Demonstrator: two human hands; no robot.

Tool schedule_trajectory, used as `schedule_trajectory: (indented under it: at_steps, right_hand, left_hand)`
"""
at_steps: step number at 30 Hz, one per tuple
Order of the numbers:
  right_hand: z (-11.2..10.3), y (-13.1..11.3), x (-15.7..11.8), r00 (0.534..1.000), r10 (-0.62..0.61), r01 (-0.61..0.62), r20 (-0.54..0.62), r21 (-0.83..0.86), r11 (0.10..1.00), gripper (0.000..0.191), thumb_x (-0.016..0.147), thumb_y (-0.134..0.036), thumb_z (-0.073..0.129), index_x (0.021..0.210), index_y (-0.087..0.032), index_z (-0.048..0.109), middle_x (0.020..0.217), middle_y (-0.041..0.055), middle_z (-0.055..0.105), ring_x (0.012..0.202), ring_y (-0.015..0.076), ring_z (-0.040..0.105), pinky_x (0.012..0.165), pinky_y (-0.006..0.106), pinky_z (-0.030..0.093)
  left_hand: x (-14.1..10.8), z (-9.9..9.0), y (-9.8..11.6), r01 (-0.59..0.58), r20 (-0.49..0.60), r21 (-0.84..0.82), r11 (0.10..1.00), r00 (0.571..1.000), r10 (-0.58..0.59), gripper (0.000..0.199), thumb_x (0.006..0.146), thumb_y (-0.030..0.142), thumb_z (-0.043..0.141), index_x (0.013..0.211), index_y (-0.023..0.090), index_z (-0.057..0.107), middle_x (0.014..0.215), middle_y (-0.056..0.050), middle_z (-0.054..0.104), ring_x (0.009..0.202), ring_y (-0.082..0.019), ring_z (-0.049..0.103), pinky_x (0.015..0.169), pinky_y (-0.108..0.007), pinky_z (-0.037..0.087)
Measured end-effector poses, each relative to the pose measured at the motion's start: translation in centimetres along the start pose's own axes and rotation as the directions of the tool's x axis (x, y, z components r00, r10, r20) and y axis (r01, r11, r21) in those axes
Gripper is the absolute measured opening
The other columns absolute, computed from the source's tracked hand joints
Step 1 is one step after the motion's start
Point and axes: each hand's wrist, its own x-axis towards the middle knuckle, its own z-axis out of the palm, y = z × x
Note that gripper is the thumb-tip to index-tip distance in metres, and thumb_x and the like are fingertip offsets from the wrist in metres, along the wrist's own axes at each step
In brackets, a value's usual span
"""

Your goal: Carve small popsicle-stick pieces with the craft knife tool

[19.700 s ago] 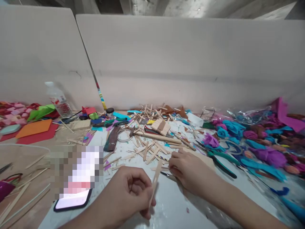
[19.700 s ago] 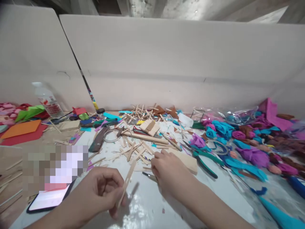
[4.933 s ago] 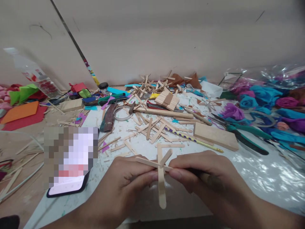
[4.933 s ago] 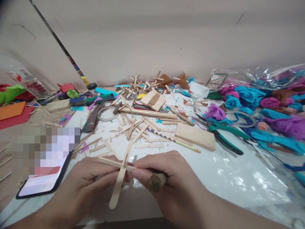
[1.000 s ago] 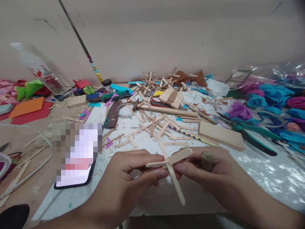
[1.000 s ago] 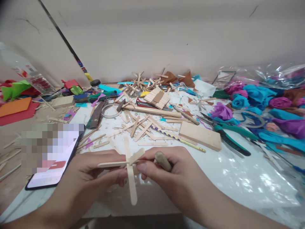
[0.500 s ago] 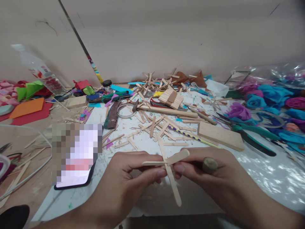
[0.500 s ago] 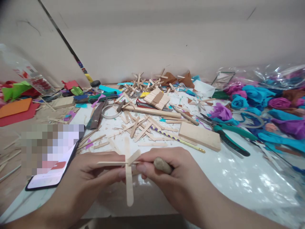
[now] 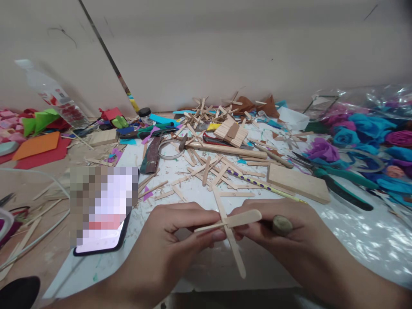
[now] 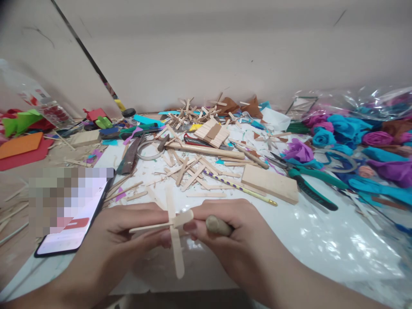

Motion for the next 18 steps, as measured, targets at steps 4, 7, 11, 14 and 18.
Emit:
schedule_trajectory:
  at_steps: [4, 7, 11, 14, 18]
  right_hand:
    - [-0.03, 0.23, -0.04, 0.998, -0.053, 0.051, -0.024, -0.051, 0.997, 0.015, 0.092, -0.044, 0.084, 0.086, -0.031, 0.09, 0.082, 0.0033, 0.082, 0.076, 0.0212, 0.071, 0.069, 0.029, 0.053]
    - [0.0, 0.38, -0.03, 0.994, -0.098, 0.094, -0.044, -0.087, 0.992, 0.013, 0.094, -0.038, 0.082, 0.087, -0.03, 0.089, 0.08, 0.0018, 0.082, 0.072, 0.0184, 0.07, 0.065, 0.026, 0.052]
    - [-0.13, 0.49, 0.1, 0.992, -0.121, 0.115, -0.035, -0.134, 0.984, 0.017, 0.098, -0.036, 0.079, 0.085, -0.029, 0.088, 0.077, 0.0008, 0.08, 0.069, 0.0167, 0.069, 0.062, 0.025, 0.051]
    - [-0.19, 0.52, 0.21, 0.988, -0.153, 0.153, 0.008, -0.11, 0.982, 0.017, 0.098, -0.039, 0.079, 0.088, -0.029, 0.089, 0.08, 0.0011, 0.081, 0.073, 0.0177, 0.071, 0.065, 0.025, 0.052]
    - [-0.06, 0.44, 0.14, 0.988, -0.151, 0.152, 0.02, -0.065, 0.986, 0.029, 0.1, -0.051, 0.074, 0.087, -0.029, 0.087, 0.077, 0.0014, 0.079, 0.072, 0.0173, 0.069, 0.065, 0.025, 0.052]
  left_hand:
    - [0.1, 0.01, -0.11, -0.027, -0.03, -0.039, 0.999, 0.999, 0.025, 0.012, 0.098, 0.03, 0.08, 0.104, 0.033, 0.091, 0.089, 0.0, 0.081, 0.08, -0.015, 0.069, 0.072, -0.019, 0.05]
    - [0.02, 0.01, -0.35, -0.049, -0.032, -0.06, 0.997, 0.998, 0.047, 0.019, 0.098, 0.025, 0.079, 0.109, 0.037, 0.089, 0.092, 0.001, 0.083, 0.084, -0.013, 0.072, 0.075, -0.017, 0.053]
    - [-0.01, -0.05, -0.59, -0.075, -0.034, -0.051, 0.996, 0.997, 0.073, 0.024, 0.099, 0.023, 0.079, 0.113, 0.041, 0.087, 0.094, 0.002, 0.083, 0.086, -0.012, 0.073, 0.077, -0.015, 0.053]
    - [-0.01, -0.14, -0.61, -0.087, -0.033, -0.032, 0.996, 0.996, 0.086, 0.023, 0.099, 0.025, 0.08, 0.112, 0.042, 0.087, 0.091, 0.004, 0.082, 0.083, -0.011, 0.071, 0.074, -0.015, 0.052]
    - [-0.09, -0.22, -0.53, -0.085, -0.011, 0.013, 0.996, 0.996, 0.085, 0.019, 0.102, 0.029, 0.077, 0.11, 0.041, 0.088, 0.088, 0.004, 0.08, 0.08, -0.011, 0.069, 0.072, -0.015, 0.049]
